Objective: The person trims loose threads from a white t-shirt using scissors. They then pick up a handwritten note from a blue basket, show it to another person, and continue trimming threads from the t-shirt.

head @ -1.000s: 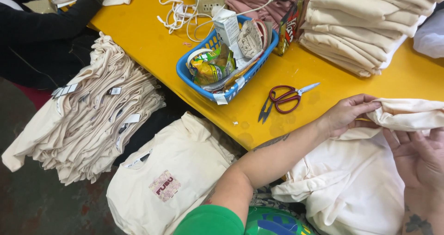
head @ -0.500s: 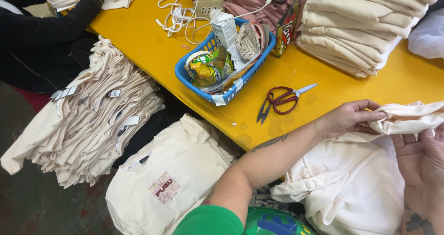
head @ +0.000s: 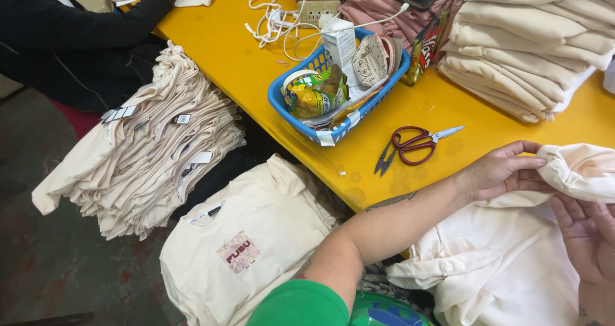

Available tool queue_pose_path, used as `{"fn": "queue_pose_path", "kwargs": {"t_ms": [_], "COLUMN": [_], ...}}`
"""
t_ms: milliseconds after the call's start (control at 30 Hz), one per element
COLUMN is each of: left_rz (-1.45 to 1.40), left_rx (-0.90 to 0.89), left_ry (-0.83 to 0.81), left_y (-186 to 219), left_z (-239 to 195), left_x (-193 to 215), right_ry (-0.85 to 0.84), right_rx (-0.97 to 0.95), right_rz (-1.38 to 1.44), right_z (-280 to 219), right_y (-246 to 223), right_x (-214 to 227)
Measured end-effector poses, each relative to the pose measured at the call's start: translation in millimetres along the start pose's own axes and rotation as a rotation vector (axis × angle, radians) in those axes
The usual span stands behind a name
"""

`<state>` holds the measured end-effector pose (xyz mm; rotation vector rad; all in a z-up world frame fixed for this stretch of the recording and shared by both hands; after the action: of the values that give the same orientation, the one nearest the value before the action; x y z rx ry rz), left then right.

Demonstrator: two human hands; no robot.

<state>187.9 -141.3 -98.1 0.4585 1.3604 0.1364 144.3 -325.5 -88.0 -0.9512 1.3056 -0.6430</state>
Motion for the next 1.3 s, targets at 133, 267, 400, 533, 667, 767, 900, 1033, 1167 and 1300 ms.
{"fn": "queue_pose_path", "kwargs": {"t_ms": [133,267,400,533,667,767,900,1033,1167,1300], "left_rz": [0.013,0.034,0.087,0.282,0.281,0.321,0.333,0.347,0.354,0.303], "left_rx": [0.013,0.029,0.034,0.058,0.041,0.042,0.045,0.065,0.069,0.055], "left_ry": [0.009,0.018,0.028,0.150,0.105,0.115,0.108,0.087,0.079,0.046], "left_y": [-1.5,-3.5,-4.9,5.1,8.6,11.5,11.9,12.8,14.4,7.4], "left_z": [0.4,3.5,2.2,-13.0,-17.9,-21.3,-23.8,-27.4,-27.3,-24.3], "left_x": [0.6,2.5,4.2,-15.3,-24.1,-27.1,-31.2,-35.0,-37.6,-31.5], "right_ry": [0.012,-0.004,-0.036,-0.011,0.046,0.049,0.024,0.072,0.084,0.097], "right_rx": [-0.004,0.006,0.028,0.021,0.016,0.015,0.020,0.044,0.033,0.029], "right_rz": [-0.049,-0.051,-0.054,-0.095,-0.034,0.002,0.148,0.139,0.149,0.145], "right_z": [3.1,4.7,5.2,-1.5,-7.8,-11.0,-18.5,-24.8,-20.7,-17.4], "right_y": [5.8,3.4,3.7,-3.6,-11.5,-16.3,-27.6,-37.1,-35.5,-30.2], "right_x": [7.4,3.2,5.0,-8.2,-16.5,-24.4,-43.2,-54.2,-49.5,-38.8]}}
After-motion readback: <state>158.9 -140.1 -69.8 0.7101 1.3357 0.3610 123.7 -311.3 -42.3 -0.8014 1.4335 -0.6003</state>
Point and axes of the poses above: each hand's wrist, its own z-axis towards the middle knuckle, its own x-axis out of the back of the hand, y = z × x, the point moved 5 cm from there along z, towards the middle knuckle, and after that the axes turned 6 degrees about y, right-handed, at the moved point
